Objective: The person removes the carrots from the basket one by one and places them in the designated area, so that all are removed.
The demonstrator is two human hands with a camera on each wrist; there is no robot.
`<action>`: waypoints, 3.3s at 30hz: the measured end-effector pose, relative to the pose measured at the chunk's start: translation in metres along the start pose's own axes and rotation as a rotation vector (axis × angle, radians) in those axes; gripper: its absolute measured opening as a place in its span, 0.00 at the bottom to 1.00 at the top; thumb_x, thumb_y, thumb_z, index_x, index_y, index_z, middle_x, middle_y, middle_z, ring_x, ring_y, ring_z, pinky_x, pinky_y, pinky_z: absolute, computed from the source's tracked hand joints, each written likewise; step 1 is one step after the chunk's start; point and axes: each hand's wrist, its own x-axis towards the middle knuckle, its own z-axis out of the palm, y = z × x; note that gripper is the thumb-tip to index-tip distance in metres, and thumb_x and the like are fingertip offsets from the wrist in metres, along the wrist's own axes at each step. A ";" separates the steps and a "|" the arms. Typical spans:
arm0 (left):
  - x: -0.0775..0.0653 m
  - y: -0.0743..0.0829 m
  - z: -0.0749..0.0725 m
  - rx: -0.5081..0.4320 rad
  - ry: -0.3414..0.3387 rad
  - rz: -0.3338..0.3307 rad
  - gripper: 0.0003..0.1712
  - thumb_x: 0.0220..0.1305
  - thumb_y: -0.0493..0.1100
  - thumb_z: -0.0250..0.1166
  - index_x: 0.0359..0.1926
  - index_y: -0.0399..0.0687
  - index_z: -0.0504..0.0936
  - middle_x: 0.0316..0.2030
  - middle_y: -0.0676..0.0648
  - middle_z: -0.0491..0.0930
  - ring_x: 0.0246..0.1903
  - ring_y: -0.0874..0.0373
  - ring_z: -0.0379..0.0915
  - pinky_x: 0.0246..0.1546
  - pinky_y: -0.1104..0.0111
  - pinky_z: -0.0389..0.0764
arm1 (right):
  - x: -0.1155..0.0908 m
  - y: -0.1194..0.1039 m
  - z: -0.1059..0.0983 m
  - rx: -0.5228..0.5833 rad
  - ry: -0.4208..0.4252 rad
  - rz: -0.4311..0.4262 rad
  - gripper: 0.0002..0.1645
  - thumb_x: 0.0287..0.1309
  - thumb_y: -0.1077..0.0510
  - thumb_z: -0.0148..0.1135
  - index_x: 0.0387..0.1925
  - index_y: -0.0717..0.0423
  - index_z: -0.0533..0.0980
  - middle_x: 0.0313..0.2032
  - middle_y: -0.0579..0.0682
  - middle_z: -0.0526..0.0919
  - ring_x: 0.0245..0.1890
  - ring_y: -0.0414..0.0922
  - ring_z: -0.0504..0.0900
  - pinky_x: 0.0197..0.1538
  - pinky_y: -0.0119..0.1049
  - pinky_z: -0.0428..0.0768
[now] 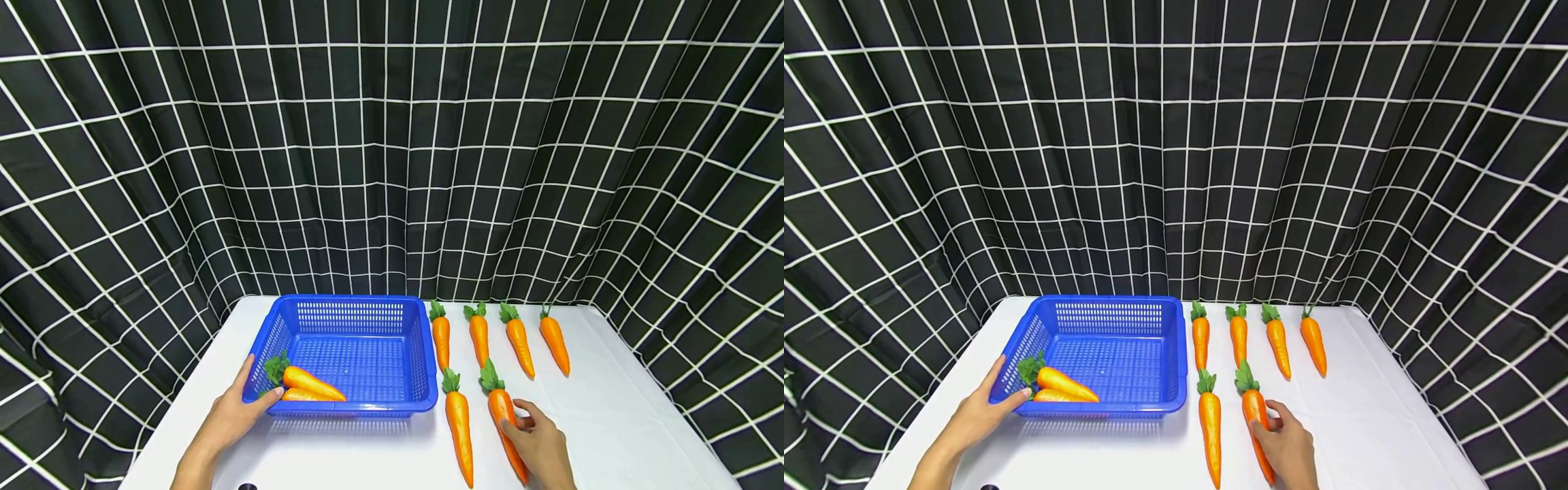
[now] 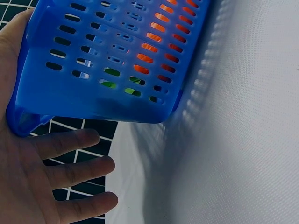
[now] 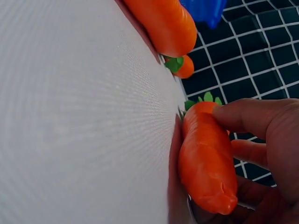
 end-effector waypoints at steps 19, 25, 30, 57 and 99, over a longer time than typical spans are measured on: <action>0.001 0.002 -0.002 0.000 -0.010 -0.012 0.61 0.58 0.70 0.61 0.77 0.49 0.37 0.65 0.22 0.54 0.61 0.24 0.56 0.54 0.35 0.63 | -0.003 -0.003 -0.002 -0.024 -0.006 -0.018 0.34 0.52 0.47 0.69 0.56 0.62 0.74 0.30 0.46 0.81 0.32 0.46 0.80 0.38 0.51 0.76; 0.001 0.001 -0.001 0.006 -0.009 -0.015 0.60 0.59 0.70 0.60 0.77 0.49 0.37 0.65 0.22 0.54 0.60 0.24 0.57 0.53 0.36 0.63 | -0.002 -0.002 -0.001 -0.025 0.001 -0.009 0.33 0.53 0.50 0.69 0.57 0.62 0.74 0.30 0.47 0.81 0.33 0.48 0.81 0.37 0.50 0.77; 0.001 0.001 -0.001 0.012 -0.008 -0.017 0.60 0.59 0.70 0.60 0.77 0.49 0.37 0.65 0.22 0.54 0.60 0.24 0.56 0.53 0.36 0.63 | -0.002 -0.002 -0.002 -0.028 0.011 0.015 0.32 0.52 0.51 0.69 0.57 0.62 0.74 0.31 0.48 0.81 0.32 0.48 0.81 0.35 0.48 0.77; 0.001 0.000 -0.001 0.019 0.008 -0.002 0.61 0.57 0.72 0.60 0.77 0.48 0.39 0.64 0.21 0.55 0.60 0.24 0.57 0.53 0.36 0.64 | -0.005 -0.009 -0.016 0.041 0.054 0.053 0.36 0.54 0.46 0.68 0.58 0.63 0.72 0.33 0.52 0.83 0.29 0.46 0.81 0.28 0.39 0.77; 0.003 -0.002 -0.001 -0.002 0.002 0.013 0.61 0.57 0.72 0.61 0.77 0.48 0.39 0.65 0.23 0.55 0.61 0.25 0.57 0.54 0.36 0.63 | -0.013 -0.130 -0.074 1.070 -0.436 -0.619 0.26 0.66 0.72 0.46 0.65 0.65 0.63 0.48 0.64 0.78 0.37 0.52 0.83 0.34 0.43 0.84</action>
